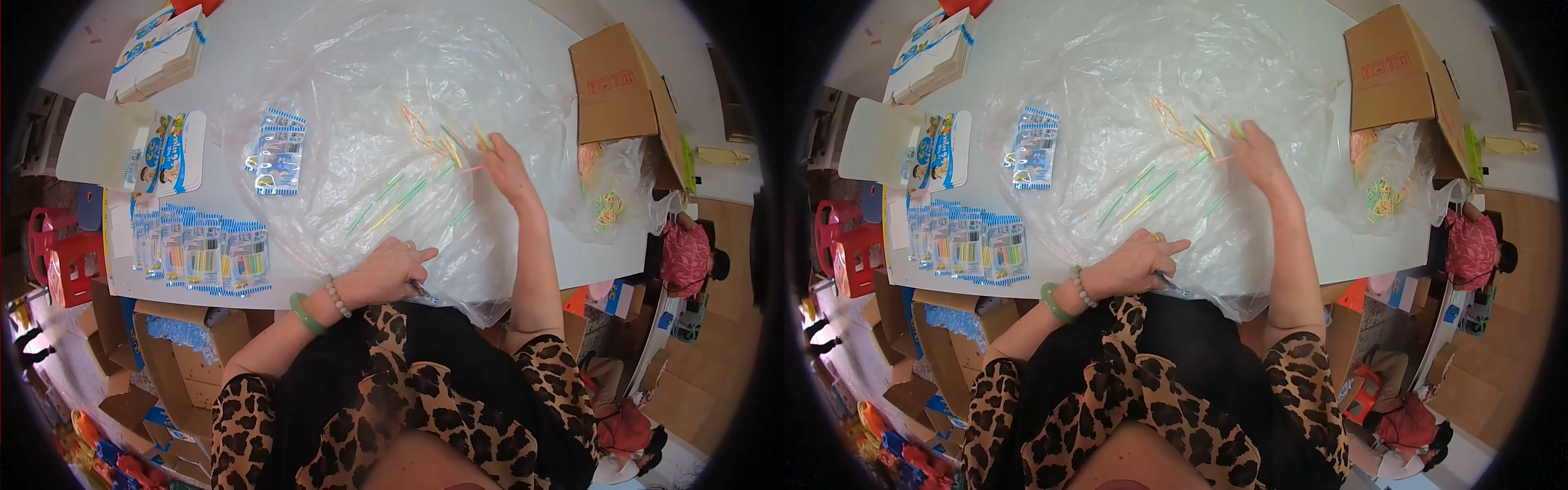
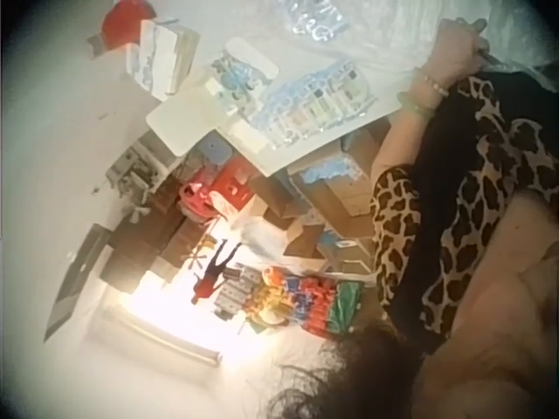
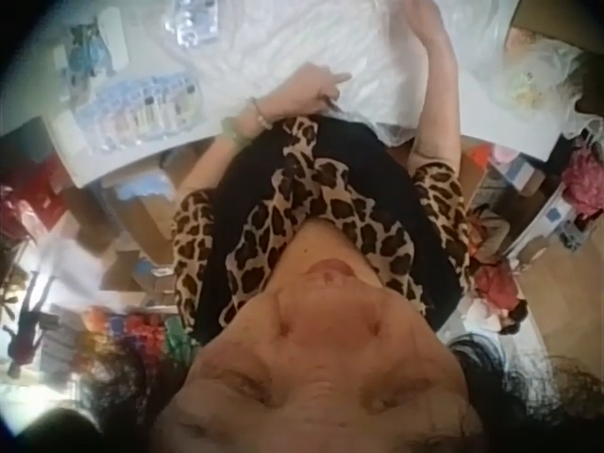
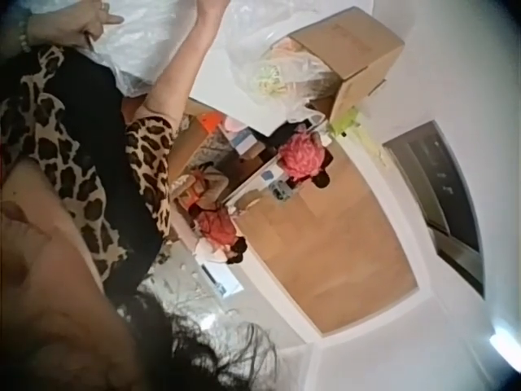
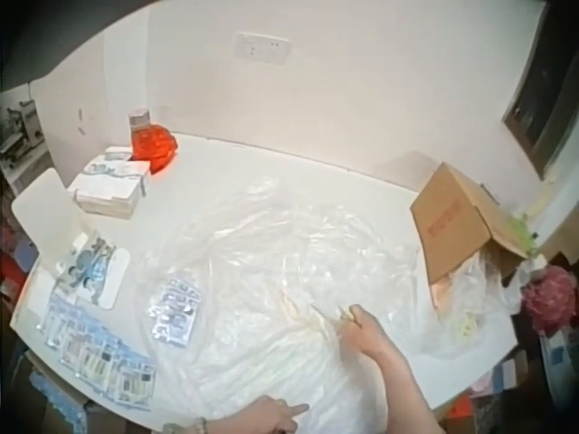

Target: Packaging small toy parts into plastic bags and organizing them into boxes on a workbench.

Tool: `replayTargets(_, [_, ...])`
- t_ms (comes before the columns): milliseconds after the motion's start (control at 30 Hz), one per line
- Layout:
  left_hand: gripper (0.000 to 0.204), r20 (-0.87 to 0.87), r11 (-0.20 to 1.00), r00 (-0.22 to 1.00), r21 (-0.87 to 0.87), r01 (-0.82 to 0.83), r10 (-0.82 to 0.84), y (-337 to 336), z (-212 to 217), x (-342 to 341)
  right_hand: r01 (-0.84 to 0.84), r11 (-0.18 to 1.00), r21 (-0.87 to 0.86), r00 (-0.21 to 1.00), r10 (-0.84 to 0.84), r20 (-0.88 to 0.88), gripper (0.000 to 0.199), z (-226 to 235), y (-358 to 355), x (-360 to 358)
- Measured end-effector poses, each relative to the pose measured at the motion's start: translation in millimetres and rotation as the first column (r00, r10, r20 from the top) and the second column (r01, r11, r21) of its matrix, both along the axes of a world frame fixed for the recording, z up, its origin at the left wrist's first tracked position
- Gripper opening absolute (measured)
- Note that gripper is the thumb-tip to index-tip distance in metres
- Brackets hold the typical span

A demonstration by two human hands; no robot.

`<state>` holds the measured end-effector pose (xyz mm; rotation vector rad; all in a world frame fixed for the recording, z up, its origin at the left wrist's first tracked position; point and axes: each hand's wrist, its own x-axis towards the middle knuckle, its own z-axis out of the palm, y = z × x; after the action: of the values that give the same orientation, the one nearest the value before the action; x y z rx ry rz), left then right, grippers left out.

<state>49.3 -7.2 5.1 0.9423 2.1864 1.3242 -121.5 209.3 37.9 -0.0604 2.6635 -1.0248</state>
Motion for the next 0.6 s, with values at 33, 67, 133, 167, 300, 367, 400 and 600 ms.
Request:
replayTargets(33, [0.012, -0.014, 1.0, 1.0, 0.01, -0.014, 0.015, -1, -2, 1, -0.102, 0.992, 0.078, 0.992, 0.108, -0.072, 0.012, -5, -10, 2])
replayTargets(67, [0.013, -0.029, 0.999, 0.999, 0.022, -0.027, 0.028, -1, -3, 2, -0.099, 0.992, 0.077, 0.992, 0.105, -0.069, 0.012, -9, -20, 5])
replayTargets(133, [0.013, -0.027, 1.0, 0.999, 0.011, -0.022, 0.022, 0, -4, 2, -0.233, 0.953, 0.194, 0.954, 0.263, -0.147, 0.017, -17, -38, 10])
replayTargets(167, [0.013, -0.028, 1.0, 0.999, 0.002, -0.02, 0.02, 0, -4, 2, -0.238, 0.953, 0.189, 0.953, 0.267, -0.145, 0.017, -18, -40, 10])
replayTargets(300, [0.013, -0.018, 1.0, 1.0, 0.004, -0.02, 0.02, 1, -6, 1, -0.093, 0.935, 0.341, 0.992, 0.118, -0.054, 0.019, -17, -51, 10])
replayTargets(367, [0.013, -0.002, 1.0, 1.0, 0.004, -0.022, 0.022, 2, -6, 0, -0.162, 0.88, 0.446, 0.982, 0.188, -0.014, 0.019, -17, -47, 1])
replayTargets(400, [0.013, -0.003, 1.0, 1.0, 0.007, -0.018, 0.018, 2, -6, 0, -0.158, 0.879, 0.449, 0.983, 0.184, -0.014, 0.019, -24, -39, -8])
replayTargets(600, [0.012, -0.035, 0.999, 0.999, 0.039, -0.035, 0.036, -2, -6, 1, 0.169, 0.904, -0.392, 0.956, -0.053, 0.29, 0.014, -9, -6, -26])
